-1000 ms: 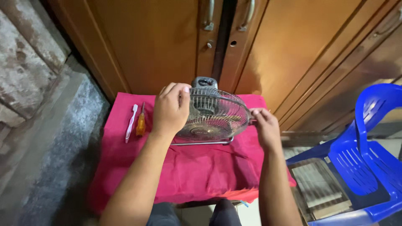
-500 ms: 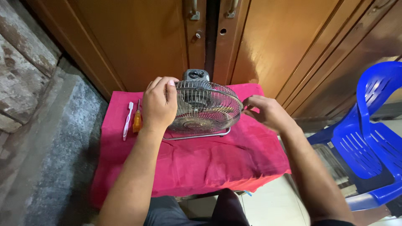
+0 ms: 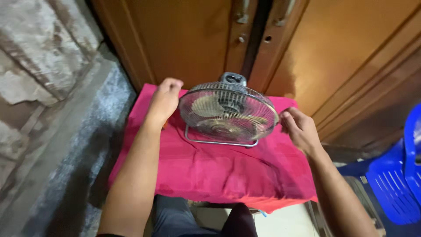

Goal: The person removes the front grille of a small electric fan, then uses a screwdriver to loosen the central nut and remove the fan blades. The person continues to loosen the central nut further with the screwdriver.

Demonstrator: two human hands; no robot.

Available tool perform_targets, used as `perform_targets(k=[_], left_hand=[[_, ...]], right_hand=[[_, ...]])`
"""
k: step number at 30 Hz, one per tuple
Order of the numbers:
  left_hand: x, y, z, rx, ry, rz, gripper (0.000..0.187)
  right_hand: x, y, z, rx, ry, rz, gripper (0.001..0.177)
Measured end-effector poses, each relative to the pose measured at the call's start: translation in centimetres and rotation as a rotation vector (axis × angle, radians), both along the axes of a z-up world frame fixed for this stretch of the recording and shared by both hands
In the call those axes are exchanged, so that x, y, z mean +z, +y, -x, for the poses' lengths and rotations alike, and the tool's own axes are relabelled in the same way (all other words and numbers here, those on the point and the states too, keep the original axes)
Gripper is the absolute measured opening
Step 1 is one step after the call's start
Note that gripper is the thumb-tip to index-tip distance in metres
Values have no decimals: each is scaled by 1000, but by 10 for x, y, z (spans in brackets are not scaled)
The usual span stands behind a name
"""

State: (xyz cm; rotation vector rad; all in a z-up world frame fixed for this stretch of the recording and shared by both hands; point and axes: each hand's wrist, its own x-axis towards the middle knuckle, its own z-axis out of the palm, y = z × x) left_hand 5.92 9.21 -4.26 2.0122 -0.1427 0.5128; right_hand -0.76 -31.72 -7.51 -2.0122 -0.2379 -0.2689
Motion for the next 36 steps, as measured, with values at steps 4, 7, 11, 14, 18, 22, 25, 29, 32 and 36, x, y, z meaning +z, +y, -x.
perform_targets(k=[4,7,11,14,18,22,25,29,32,36], left_hand=[[-26,23,-15,-139,593,200,41],[-35,33,-16,-277,583,252,39],[-29,39,-17,-255,526,168,36],[-25,40,-25,-253,553,-24,40],[-17,46,-38,-307,714,-38,39],[-16,45,-44,-379,645,-219,34],[-18,45,-41,-435,595,-222,33],[-24,46,-34,-458,620,-95,33],[-23,47,-32,-464,607,-50,31],[-18,45,-32,-455,581,3,29]], right_hand=[[-5,11,-16,-109,434,-82,38],[3,6,-16,-116,641,-165,49],[20,2,-9,-44,759,-236,45],[28,5,-2,-28,811,-207,40],[39,8,-1,-19,864,-170,43],[34,5,-4,22,835,-220,39],[22,0,-10,-18,768,-189,39],[-3,-16,-14,119,666,-205,37],[-22,-25,-12,231,646,-336,37],[-49,-14,-8,297,635,-765,35]])
